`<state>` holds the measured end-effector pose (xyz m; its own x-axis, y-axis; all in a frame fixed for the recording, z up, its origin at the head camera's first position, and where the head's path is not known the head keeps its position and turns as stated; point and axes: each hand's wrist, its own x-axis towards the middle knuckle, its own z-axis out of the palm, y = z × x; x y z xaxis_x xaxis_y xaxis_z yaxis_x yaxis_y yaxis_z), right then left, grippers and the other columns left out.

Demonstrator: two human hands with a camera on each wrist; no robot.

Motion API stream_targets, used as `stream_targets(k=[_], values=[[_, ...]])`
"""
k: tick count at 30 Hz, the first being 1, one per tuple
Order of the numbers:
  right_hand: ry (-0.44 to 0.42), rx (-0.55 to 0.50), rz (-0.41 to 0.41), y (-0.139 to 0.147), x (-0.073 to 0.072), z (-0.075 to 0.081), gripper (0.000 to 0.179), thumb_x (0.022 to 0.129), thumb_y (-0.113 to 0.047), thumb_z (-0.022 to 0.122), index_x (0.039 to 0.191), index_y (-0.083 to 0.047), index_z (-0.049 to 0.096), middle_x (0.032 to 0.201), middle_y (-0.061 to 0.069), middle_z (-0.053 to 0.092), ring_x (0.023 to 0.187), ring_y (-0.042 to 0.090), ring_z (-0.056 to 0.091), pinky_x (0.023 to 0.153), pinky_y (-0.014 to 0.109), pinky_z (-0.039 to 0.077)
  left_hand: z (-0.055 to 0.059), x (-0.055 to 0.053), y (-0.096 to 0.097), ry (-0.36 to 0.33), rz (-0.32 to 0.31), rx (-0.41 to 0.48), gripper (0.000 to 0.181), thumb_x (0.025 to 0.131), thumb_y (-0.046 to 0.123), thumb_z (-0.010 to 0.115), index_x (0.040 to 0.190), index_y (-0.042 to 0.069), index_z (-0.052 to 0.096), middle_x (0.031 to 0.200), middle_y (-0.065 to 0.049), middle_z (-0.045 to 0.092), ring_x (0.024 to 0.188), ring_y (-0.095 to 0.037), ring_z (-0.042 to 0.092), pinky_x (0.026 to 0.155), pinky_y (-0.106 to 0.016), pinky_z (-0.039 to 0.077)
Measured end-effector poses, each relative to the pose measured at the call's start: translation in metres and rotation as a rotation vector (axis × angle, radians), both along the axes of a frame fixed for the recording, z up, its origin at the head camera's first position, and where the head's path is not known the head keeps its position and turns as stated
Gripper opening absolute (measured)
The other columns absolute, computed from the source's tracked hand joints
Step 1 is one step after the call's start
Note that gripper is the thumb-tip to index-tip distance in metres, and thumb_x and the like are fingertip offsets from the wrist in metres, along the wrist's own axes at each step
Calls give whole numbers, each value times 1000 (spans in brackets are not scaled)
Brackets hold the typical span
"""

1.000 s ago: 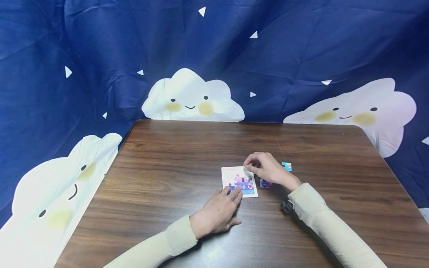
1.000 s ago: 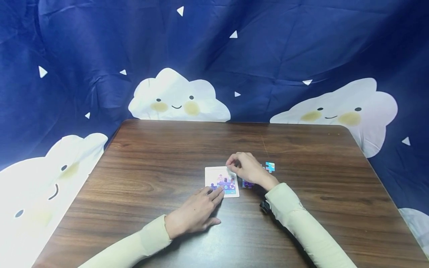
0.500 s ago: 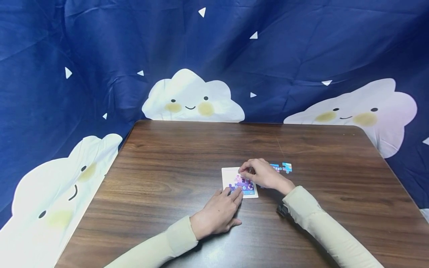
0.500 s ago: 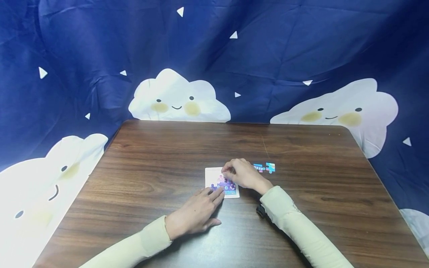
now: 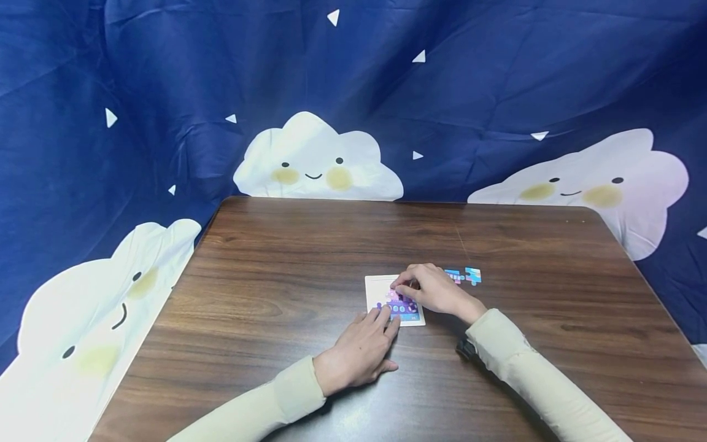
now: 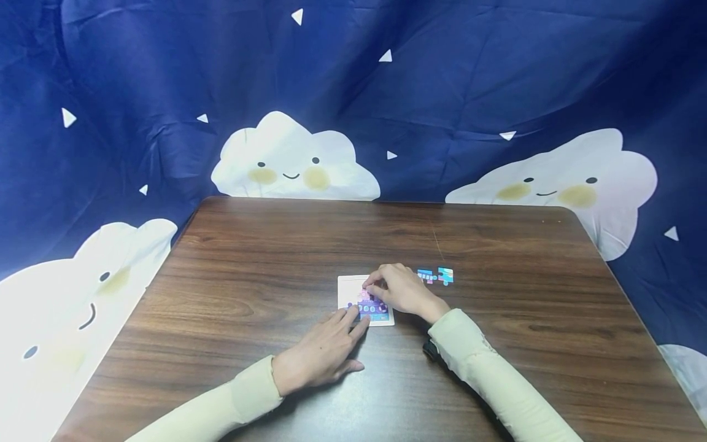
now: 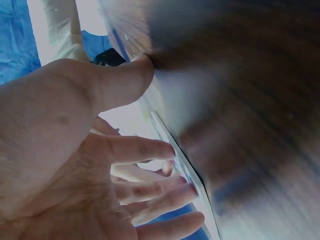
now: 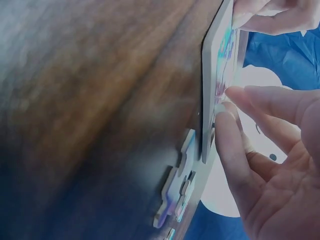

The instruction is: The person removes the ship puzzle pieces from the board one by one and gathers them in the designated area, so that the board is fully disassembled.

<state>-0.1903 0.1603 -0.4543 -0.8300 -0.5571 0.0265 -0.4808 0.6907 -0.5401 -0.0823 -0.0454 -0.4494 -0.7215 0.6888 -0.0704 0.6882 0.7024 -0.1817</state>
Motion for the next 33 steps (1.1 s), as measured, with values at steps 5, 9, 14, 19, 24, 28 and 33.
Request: stream_targets(k=[5, 9, 14, 19, 24, 28, 33], values=[[-11, 0, -9, -2, 1, 1, 15, 99, -19, 71, 108, -16, 83, 88, -5, 71, 73, 8, 53, 67, 25, 43, 0, -1, -1, 5, -6, 11, 84, 93, 66, 64, 153, 9, 49, 137, -7, 53, 126, -20, 56, 105, -32, 53], [-20, 5, -26, -3, 2, 1, 15, 99, -20, 70, 108, -17, 82, 87, -6, 69, 72, 9, 51, 66, 25, 41, 0, -1, -1, 6, -11, 13, 84, 94, 65, 63, 153, 9, 48, 136, -7, 53, 125, -21, 56, 106, -33, 52], [-6, 7, -36, -4, 4, 0, 15, 100, -21, 69, 107, -17, 81, 95, -4, 75, 75, 9, 53, 69, 27, 43, -1, -1, -1, 9, -14, 10, 84, 94, 65, 63, 153, 8, 48, 138, -9, 52, 128, -22, 55, 111, -35, 51], [-2, 3, -39, -4, 4, -1, 15, 101, -21, 68, 107, -16, 80, 101, -1, 78, 77, 9, 56, 72, 29, 45, -1, 0, -1, 9, -17, 18, 84, 93, 65, 64, 153, 8, 49, 139, -9, 52, 129, -23, 55, 111, -35, 51], [-11, 10, -53, -6, 3, -1, 12, 100, -22, 69, 103, -17, 79, 90, -5, 74, 73, 9, 53, 69, 27, 43, -1, 0, -2, 12, -18, 22, 83, 93, 65, 65, 152, 9, 49, 138, -8, 53, 128, -22, 55, 111, -36, 50], [-15, 13, -52, -8, 2, -1, 8, 99, -22, 71, 99, -17, 77, 79, -7, 64, 68, 8, 50, 65, 26, 40, -1, 0, -2, 25, -18, 14, 83, 92, 66, 64, 152, 10, 50, 138, -7, 53, 128, -22, 56, 111, -36, 51], [-14, 5, -51, -9, 1, -1, 5, 97, -22, 74, 97, -17, 74, 77, -7, 62, 67, 7, 50, 65, 25, 40, -1, 0, -2, 45, -22, 1, 83, 92, 67, 64, 151, 10, 51, 138, -7, 54, 129, -22, 56, 110, -36, 51]])
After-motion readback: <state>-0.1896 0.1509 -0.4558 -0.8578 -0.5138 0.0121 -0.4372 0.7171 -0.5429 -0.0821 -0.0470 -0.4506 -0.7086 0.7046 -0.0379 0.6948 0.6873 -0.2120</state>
